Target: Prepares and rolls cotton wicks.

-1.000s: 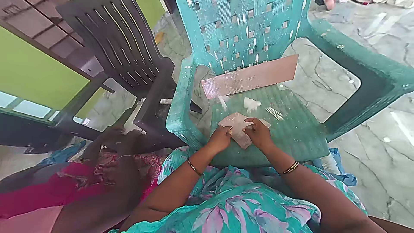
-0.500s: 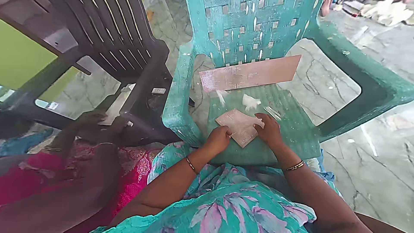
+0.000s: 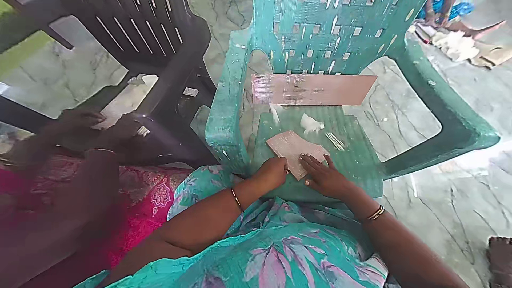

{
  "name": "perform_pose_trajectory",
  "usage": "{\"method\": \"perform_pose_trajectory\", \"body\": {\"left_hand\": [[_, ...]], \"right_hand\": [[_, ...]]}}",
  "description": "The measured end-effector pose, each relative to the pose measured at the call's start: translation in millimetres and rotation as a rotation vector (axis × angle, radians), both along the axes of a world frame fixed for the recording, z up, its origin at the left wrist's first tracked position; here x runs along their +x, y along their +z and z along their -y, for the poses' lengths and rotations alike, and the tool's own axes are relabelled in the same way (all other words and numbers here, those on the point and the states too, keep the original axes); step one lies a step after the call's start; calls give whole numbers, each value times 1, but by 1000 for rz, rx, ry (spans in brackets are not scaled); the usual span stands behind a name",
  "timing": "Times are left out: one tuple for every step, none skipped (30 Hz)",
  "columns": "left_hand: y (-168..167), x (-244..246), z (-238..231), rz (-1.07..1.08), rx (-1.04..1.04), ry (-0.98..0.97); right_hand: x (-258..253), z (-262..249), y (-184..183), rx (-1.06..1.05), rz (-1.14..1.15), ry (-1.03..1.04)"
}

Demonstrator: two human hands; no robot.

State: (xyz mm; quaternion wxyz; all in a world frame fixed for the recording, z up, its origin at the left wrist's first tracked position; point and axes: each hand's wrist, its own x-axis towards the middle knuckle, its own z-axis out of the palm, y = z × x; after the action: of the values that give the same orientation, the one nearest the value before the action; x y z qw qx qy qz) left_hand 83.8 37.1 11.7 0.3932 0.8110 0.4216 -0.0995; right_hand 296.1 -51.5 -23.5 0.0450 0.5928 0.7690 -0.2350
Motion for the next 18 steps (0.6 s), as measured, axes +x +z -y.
{"method": "perform_pose_trajectory", "body": {"left_hand": [[1,0,2,-10,-15,-27],[0,1,4,-12,-28,-49],[1,1,6,-15,-41,-65],[3,2,8,-15,-54,-77],[6,2,9,-19,-66,-87],[8,1,10,-20,-72,-90],[10,1,10,-13,-69,-88],[9,0,9,0,-56,-79],[8,-1,6,21,-36,-63],[5,-3,4,45,-10,-41],[3,-4,0,65,18,-15],[2,-6,-3,85,43,14],[2,-8,-7,96,62,41],[2,-10,-10,99,80,64],[3,-12,-14,93,94,82],[1,-13,-17,80,105,91],[0,-13,-20,65,117,91],[-3,-12,-23,55,129,87]], "right_hand": [[2,8,2,-16,12,5],[5,17,3,-8,10,13],[9,26,3,26,0,25],[12,33,4,38,-6,40],[15,38,9,21,-6,58],[19,41,14,6,-9,73],[23,42,18,1,-24,77],[27,41,22,-2,-44,68],[30,38,25,11,-64,47],[31,33,26,29,-74,23],[31,25,25,46,-81,-2],[29,15,23,81,-92,-26],[26,3,20,107,-102,-52],[22,-8,16,130,-113,-77],[17,-20,11,146,-120,-94],[12,-30,6,162,-126,-97],[6,-39,1,170,-128,-92],[0,-47,-3,173,-127,-81]]}}
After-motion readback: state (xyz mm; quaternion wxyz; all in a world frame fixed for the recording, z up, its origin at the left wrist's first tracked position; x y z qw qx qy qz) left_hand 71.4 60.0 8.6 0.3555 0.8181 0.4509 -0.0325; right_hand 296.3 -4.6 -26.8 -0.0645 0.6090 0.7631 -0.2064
